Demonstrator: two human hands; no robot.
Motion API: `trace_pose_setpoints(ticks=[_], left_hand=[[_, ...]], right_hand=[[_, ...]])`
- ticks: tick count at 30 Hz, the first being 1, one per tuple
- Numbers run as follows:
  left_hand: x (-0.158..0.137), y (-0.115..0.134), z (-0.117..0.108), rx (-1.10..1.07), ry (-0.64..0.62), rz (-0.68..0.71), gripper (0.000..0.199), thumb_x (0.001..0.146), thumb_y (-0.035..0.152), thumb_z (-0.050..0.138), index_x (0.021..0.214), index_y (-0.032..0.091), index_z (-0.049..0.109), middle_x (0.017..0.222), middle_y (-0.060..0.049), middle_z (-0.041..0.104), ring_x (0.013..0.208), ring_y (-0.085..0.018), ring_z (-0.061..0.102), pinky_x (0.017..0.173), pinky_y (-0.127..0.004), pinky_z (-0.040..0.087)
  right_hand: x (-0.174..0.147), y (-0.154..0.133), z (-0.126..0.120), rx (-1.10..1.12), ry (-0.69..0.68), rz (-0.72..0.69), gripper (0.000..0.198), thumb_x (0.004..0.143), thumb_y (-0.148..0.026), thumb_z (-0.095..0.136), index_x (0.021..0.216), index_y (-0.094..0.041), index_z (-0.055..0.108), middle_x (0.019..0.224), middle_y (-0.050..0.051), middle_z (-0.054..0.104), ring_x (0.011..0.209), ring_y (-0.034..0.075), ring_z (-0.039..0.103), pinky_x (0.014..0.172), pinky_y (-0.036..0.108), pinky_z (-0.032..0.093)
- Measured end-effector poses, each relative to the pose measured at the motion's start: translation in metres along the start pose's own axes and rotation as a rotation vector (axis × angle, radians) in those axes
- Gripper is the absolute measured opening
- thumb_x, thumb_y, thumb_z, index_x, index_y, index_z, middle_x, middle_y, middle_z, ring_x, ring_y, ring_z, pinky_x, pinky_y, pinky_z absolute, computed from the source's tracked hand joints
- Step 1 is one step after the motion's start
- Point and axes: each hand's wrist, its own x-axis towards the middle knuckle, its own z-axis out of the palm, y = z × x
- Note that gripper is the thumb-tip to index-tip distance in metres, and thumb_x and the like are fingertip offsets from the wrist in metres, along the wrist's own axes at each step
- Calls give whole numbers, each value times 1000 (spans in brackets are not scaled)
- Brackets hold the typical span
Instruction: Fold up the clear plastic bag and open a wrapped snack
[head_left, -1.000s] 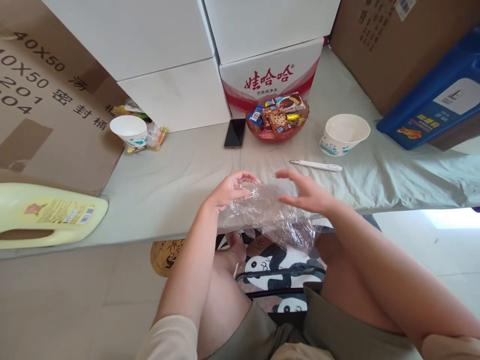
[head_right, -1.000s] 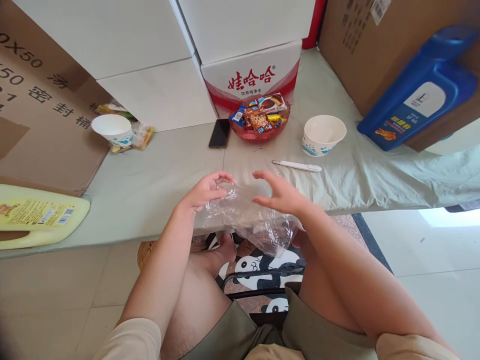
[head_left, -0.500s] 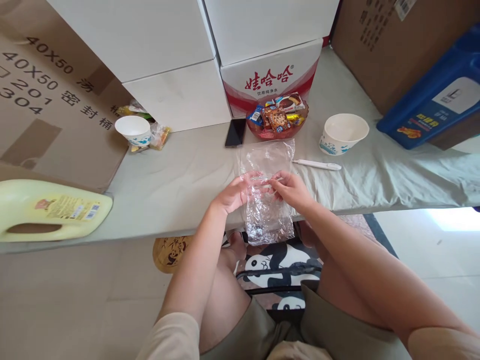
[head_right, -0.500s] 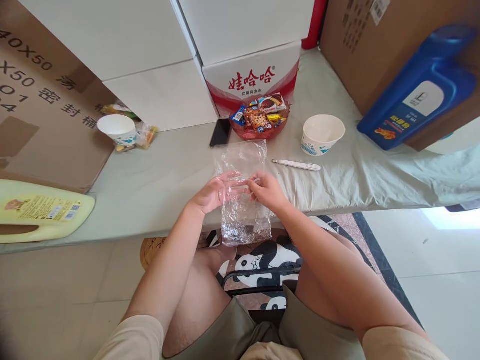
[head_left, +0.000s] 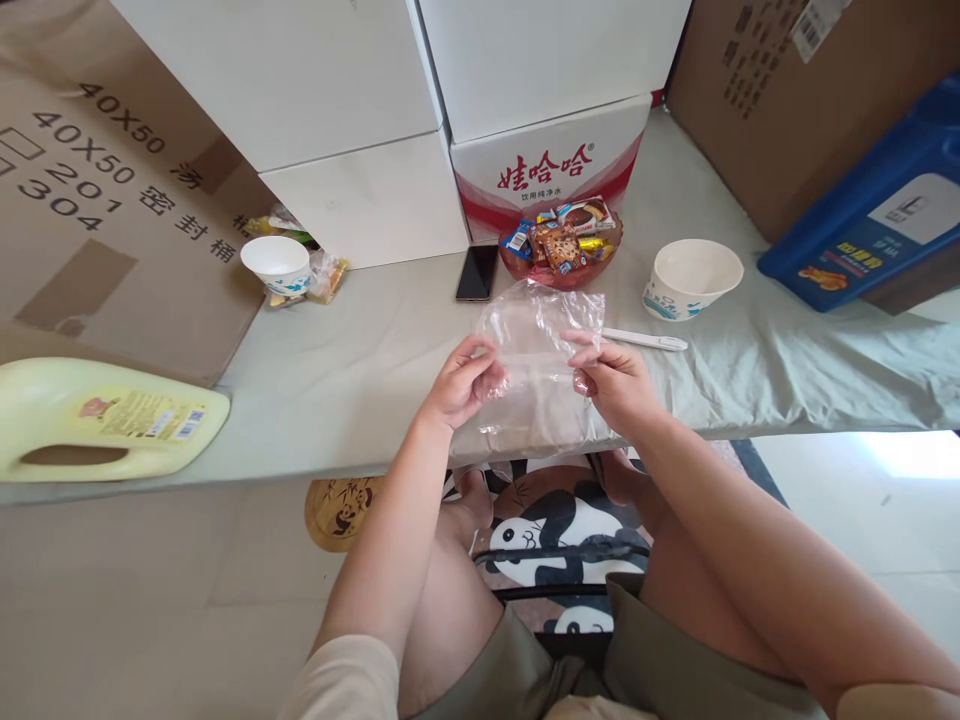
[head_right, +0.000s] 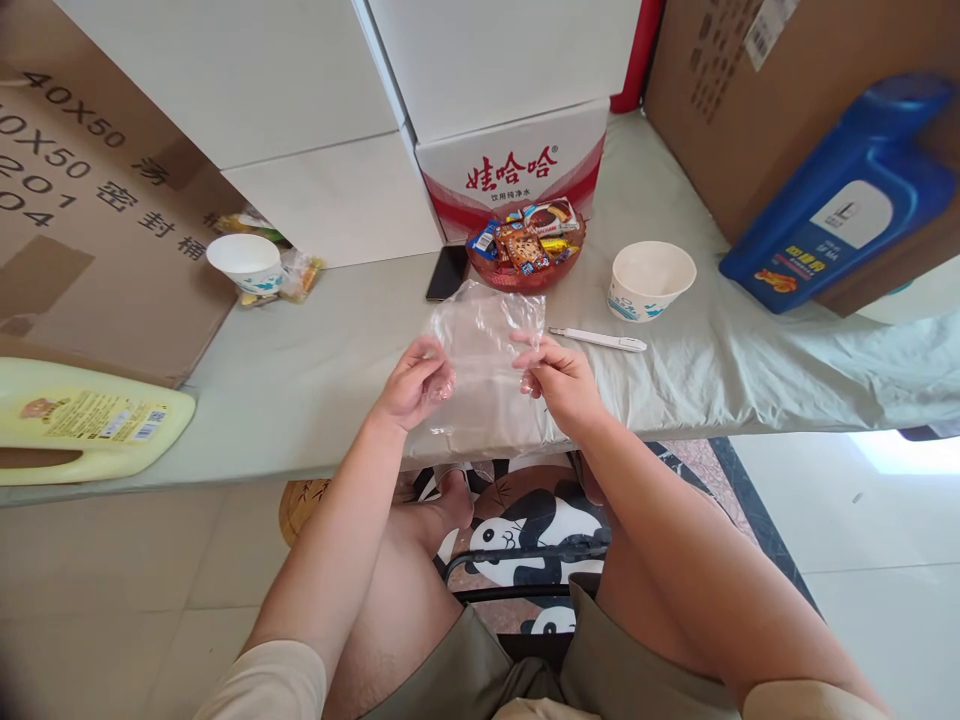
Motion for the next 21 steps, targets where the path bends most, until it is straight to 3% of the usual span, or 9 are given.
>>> trace_pose_setpoints(ticks=[4, 8, 10, 12, 15, 18, 21], left_hand=[[12, -5, -3, -58, -9, -77, 19, 76, 30, 65, 65, 16, 59, 64, -1, 63, 54, -11, 60, 53, -23, 51], [29, -15, -4, 150, 26, -62, 41, 81, 48, 58, 57, 15, 60, 65, -4, 63, 56, -11, 58, 53, -23, 46], [30, -15, -2, 304, 48, 44, 33, 73, 44, 70, 61, 16, 59, 65, -1, 61, 57, -10, 55, 54, -21, 42], [27, -12, 2, 344, 34, 145, 28, 63, 32, 80, 75, 17, 59, 72, 2, 64, 62, -8, 56, 58, -20, 42], [19, -6, 9, 203, 49, 202, 54, 59, 23, 83, 105, 24, 53, 80, 4, 68, 66, -8, 59, 63, -19, 44], [18, -5, 14, 14, 67, 124, 68, 61, 23, 82, 120, 28, 47, 84, 4, 70, 68, -9, 63, 64, -20, 46], [21, -10, 18, -84, -52, -85, 51, 62, 25, 82, 106, 20, 58, 86, -2, 72, 73, -13, 68, 68, -24, 51]], right_hand=[[10, 9, -8, -50, 42, 71, 10, 65, -30, 61, 65, -20, 60, 133, 8, 62, 65, 11, 55, 52, 28, 41], [19, 16, -14, -29, 112, 241, 26, 71, -39, 60, 91, -24, 61, 135, 8, 56, 79, 17, 64, 56, 28, 45], [20, 15, -14, 11, 129, 289, 38, 74, -46, 62, 107, -28, 56, 131, 7, 56, 80, 18, 65, 60, 30, 48], [18, 13, -13, -9, 129, 294, 59, 68, -43, 72, 120, -31, 49, 121, 6, 58, 82, 18, 64, 68, 33, 50], [15, 8, -11, -31, 78, 258, 75, 60, -34, 79, 126, -28, 44, 92, -2, 61, 76, 16, 60, 72, 32, 47], [14, 4, -9, 80, 79, 154, 68, 62, -36, 77, 122, -27, 45, 76, -6, 56, 70, 14, 55, 68, 30, 43], [14, 2, -7, 194, 121, 114, 66, 59, -38, 80, 116, -30, 47, 82, -5, 58, 70, 13, 53, 65, 28, 41]])
